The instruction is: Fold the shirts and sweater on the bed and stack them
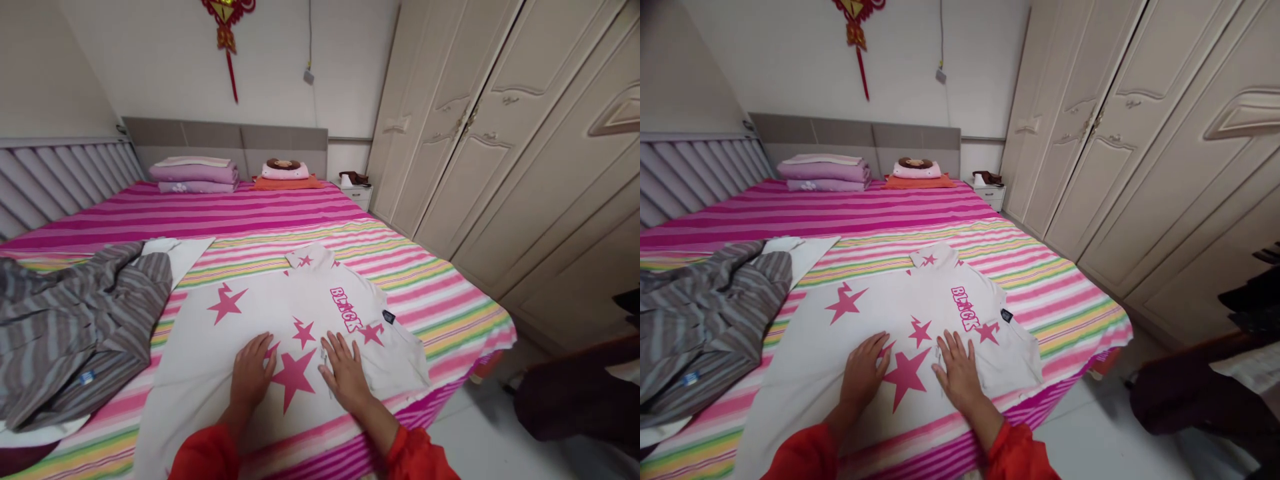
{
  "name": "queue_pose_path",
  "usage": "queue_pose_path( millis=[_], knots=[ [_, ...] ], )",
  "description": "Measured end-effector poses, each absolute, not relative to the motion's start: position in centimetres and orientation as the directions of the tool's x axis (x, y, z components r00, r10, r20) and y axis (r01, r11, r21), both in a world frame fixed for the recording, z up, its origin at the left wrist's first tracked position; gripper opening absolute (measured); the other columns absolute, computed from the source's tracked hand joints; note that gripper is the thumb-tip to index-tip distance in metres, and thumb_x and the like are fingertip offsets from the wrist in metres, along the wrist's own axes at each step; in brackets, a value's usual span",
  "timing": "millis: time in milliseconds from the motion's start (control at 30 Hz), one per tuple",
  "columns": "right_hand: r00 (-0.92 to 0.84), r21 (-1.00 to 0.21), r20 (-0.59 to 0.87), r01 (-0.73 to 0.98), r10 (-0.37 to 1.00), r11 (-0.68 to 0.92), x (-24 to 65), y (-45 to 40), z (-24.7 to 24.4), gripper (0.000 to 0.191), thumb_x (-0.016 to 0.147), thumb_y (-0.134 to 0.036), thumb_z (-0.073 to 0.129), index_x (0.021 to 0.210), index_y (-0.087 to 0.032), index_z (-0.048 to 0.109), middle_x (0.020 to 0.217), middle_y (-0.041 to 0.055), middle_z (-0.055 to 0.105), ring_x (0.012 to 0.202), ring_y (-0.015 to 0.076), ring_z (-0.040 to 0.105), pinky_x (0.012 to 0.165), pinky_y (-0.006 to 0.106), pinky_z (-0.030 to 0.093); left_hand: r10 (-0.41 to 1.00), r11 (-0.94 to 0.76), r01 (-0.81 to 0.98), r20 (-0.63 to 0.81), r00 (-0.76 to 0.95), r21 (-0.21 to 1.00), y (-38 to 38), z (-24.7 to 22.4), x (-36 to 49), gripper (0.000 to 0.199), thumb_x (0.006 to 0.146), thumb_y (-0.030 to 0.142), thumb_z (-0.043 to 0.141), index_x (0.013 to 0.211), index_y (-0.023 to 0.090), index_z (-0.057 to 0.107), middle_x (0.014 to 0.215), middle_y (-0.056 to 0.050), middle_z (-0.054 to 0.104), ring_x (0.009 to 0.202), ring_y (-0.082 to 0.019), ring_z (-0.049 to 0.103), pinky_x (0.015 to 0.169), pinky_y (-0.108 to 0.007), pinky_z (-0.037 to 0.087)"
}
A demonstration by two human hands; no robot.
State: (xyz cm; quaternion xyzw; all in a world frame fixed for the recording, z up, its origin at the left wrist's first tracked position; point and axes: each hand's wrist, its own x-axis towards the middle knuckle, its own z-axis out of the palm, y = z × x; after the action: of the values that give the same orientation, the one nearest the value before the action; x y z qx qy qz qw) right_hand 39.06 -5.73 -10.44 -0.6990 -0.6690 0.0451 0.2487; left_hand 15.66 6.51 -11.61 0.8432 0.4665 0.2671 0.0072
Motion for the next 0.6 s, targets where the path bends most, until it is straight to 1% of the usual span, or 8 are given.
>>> queue_pose_path(
  millis=[67, 133, 200, 267, 300, 367, 467, 600],
  knots=[
    [0.078, -0.502, 0.154, 0.865, 0.985, 0.010, 39.5, -4.9, -10.3, 0.053, 0.094, -0.046, 0.046, 0.145, -0.032, 0.044, 0.155, 0.0071, 0.039, 0.145, 0.0310, 0.029, 0.115, 0.061, 0.018, 0.786, -0.566, 0.781, 0.456, 0.417, 0.263, 6.5, -11.7, 15.7, 0.037, 0.092, 0.030, 0.045, 0.124, 0.022, 0.062, 0.128, -0.007, 0.065, 0.119, -0.024, 0.058, 0.098, -0.040, 0.042],
    [0.099, -0.614, 0.112, 0.789, 0.989, -0.009, 40.8, -4.0, -9.5, 0.050, 0.093, -0.052, 0.044, 0.137, -0.030, 0.055, 0.149, 0.0079, 0.048, 0.141, 0.0309, 0.036, 0.115, 0.059, 0.021, 0.782, -0.567, 0.782, 0.468, 0.412, 0.258, 6.5, -12.0, 15.7, 0.036, 0.092, 0.028, 0.046, 0.124, 0.023, 0.062, 0.127, -0.007, 0.066, 0.118, -0.023, 0.058, 0.097, -0.039, 0.043],
    [0.218, -0.757, 0.148, 0.653, 0.965, -0.031, 42.9, -2.4, -8.5, 0.049, 0.090, -0.056, 0.046, 0.124, -0.026, 0.066, 0.136, 0.0108, 0.061, 0.131, 0.0307, 0.049, 0.112, 0.054, 0.029, 0.772, -0.573, 0.781, 0.485, 0.411, 0.248, 6.5, -12.3, 15.7, 0.036, 0.091, 0.027, 0.047, 0.124, 0.022, 0.062, 0.126, -0.006, 0.066, 0.117, -0.022, 0.059, 0.096, -0.039, 0.043],
    [0.403, -0.895, 0.136, 0.441, 0.905, -0.062, 45.3, 0.2, -7.3, 0.046, 0.082, -0.056, 0.058, 0.109, -0.021, 0.072, 0.118, 0.0129, 0.070, 0.115, 0.0308, 0.060, 0.106, 0.050, 0.040, 0.757, -0.581, 0.779, 0.506, 0.412, 0.235, 6.6, -12.7, 15.7, 0.036, 0.091, 0.027, 0.047, 0.123, 0.022, 0.063, 0.125, -0.006, 0.067, 0.117, -0.022, 0.059, 0.096, -0.039, 0.044],
    [0.474, -0.941, 0.092, 0.330, 0.876, -0.079, 46.5, 1.8, -6.7, 0.043, 0.076, -0.054, 0.064, 0.102, -0.020, 0.073, 0.110, 0.0124, 0.072, 0.108, 0.0304, 0.064, 0.101, 0.048, 0.044, 0.750, -0.584, 0.778, 0.518, 0.410, 0.229, 6.6, -12.9, 15.6, 0.036, 0.090, 0.026, 0.048, 0.123, 0.022, 0.063, 0.124, -0.006, 0.067, 0.116, -0.022, 0.060, 0.095, -0.039, 0.044],
    [0.530, -0.974, 0.018, 0.203, 0.848, -0.106, 48.6, 5.5, -5.8, 0.038, 0.069, -0.049, 0.072, 0.093, -0.020, 0.072, 0.100, 0.0102, 0.073, 0.095, 0.0285, 0.067, 0.091, 0.045, 0.051, 0.733, -0.594, 0.775, 0.542, 0.411, 0.216, 6.6, -13.1, 15.6, 0.036, 0.090, 0.025, 0.048, 0.123, 0.023, 0.063, 0.124, -0.005, 0.068, 0.115, -0.021, 0.060, 0.095, -0.038, 0.045],
    [0.546, -0.984, -0.042, 0.121, 0.837, -0.128, 50.7, 11.3, -4.7, 0.040, 0.067, -0.040, 0.075, 0.100, -0.019, 0.069, 0.099, 0.0093, 0.072, 0.078, 0.0236, 0.069, 0.074, 0.039, 0.057, 0.709, -0.606, 0.774, 0.567, 0.419, 0.186, 6.6, -13.4, 15.4, 0.038, 0.089, 0.025, 0.050, 0.125, 0.025, 0.062, 0.124, -0.004, 0.068, 0.114, -0.020, 0.061, 0.094, -0.036, 0.045],
    [0.557, -0.990, -0.093, 0.033, 0.825, -0.134, 51.9, 17.9, -3.6, 0.062, 0.068, -0.029, 0.075, 0.126, -0.018, 0.056, 0.097, 0.0090, 0.071, 0.066, 0.0181, 0.067, 0.062, 0.031, 0.056, 0.675, -0.602, 0.790, 0.602, 0.427, 0.115, 6.5, -13.8, 15.1, 0.040, 0.089, 0.028, 0.051, 0.128, 0.027, 0.059, 0.125, -0.002, 0.067, 0.113, -0.019, 0.061, 0.094, -0.035, 0.046]
  ],
)
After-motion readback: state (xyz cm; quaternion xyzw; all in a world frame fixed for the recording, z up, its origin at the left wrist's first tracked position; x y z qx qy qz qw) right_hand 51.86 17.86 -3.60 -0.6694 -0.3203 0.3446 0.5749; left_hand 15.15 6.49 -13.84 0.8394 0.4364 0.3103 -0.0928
